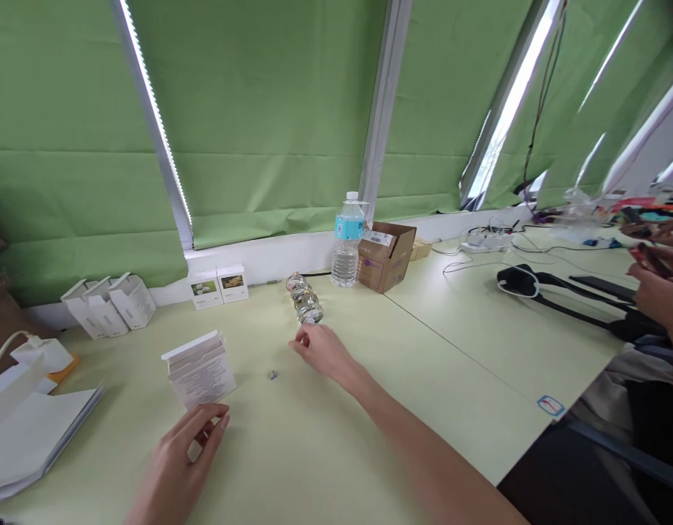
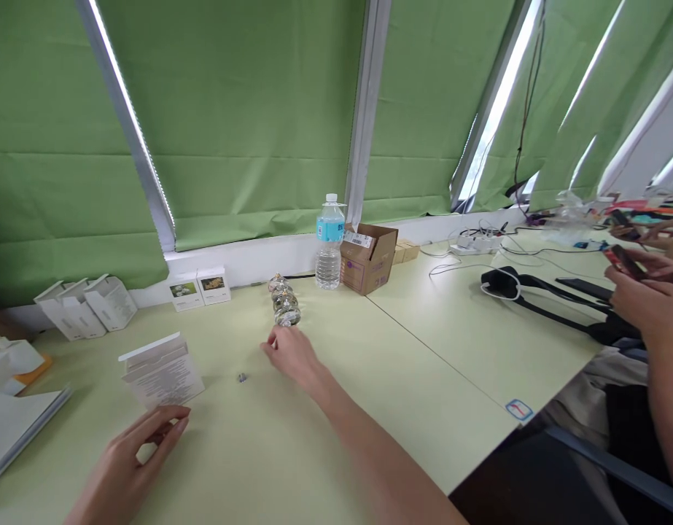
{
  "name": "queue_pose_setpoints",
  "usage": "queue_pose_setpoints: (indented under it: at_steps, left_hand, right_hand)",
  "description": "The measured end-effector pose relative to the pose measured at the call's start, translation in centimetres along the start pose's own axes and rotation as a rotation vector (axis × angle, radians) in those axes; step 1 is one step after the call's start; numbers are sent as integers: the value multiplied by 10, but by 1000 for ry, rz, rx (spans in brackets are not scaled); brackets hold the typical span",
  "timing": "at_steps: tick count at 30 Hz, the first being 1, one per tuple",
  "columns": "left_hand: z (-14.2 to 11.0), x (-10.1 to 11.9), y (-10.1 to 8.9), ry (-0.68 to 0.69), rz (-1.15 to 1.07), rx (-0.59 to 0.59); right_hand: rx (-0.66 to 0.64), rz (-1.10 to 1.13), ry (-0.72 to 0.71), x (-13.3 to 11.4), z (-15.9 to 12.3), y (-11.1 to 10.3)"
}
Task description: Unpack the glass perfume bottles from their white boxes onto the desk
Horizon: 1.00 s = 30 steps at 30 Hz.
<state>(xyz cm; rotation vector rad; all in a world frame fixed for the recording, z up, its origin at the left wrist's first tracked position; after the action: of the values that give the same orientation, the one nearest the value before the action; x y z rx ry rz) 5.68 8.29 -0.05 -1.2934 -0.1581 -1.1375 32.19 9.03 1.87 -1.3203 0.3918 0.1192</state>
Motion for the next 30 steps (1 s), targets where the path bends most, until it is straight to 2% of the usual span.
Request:
queue_pose_setpoints:
  at_steps: [5,8,10,14,18,21,25,30]
  left_hand:
    - [2,4,-2,26,-4,8]
    - [2,5,-4,37,-10,23]
    - [2,7,-5,39,-7,29]
    - [2,7,-7,17,-2,41]
    - [2,7,-8,14,-11,42]
    - [3,8,-7,36,-15,36]
    - [3,9,-7,53,-4,31]
    - [1,8,-5,34,-3,14]
  right_hand:
    - [-92,41,-168,-48,-21,24]
    - [-115,31,-214,-62,-27,34]
    - [-112,20,-217,-62,-25,35]
    - [-59,9,-151,-39,-12,20]
    - [27,-3,-13,8,4,-8]
    - [78,-23,75,39,12,-20]
    - [119,-46,133,60,19,-18]
    - [117,-70,131,62,25,-5]
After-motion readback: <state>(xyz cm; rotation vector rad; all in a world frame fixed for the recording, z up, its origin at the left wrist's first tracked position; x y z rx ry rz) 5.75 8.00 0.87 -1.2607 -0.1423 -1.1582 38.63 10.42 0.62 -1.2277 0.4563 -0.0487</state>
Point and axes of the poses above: each hand's wrist, its own z-axis towards the middle knuckle, its own y-axis out of the palm, x = y × z, the point moved 9 cm from there along z, towards the middle knuckle, and after that the axes turned 6 degrees about -z, right-handed, at the moved point
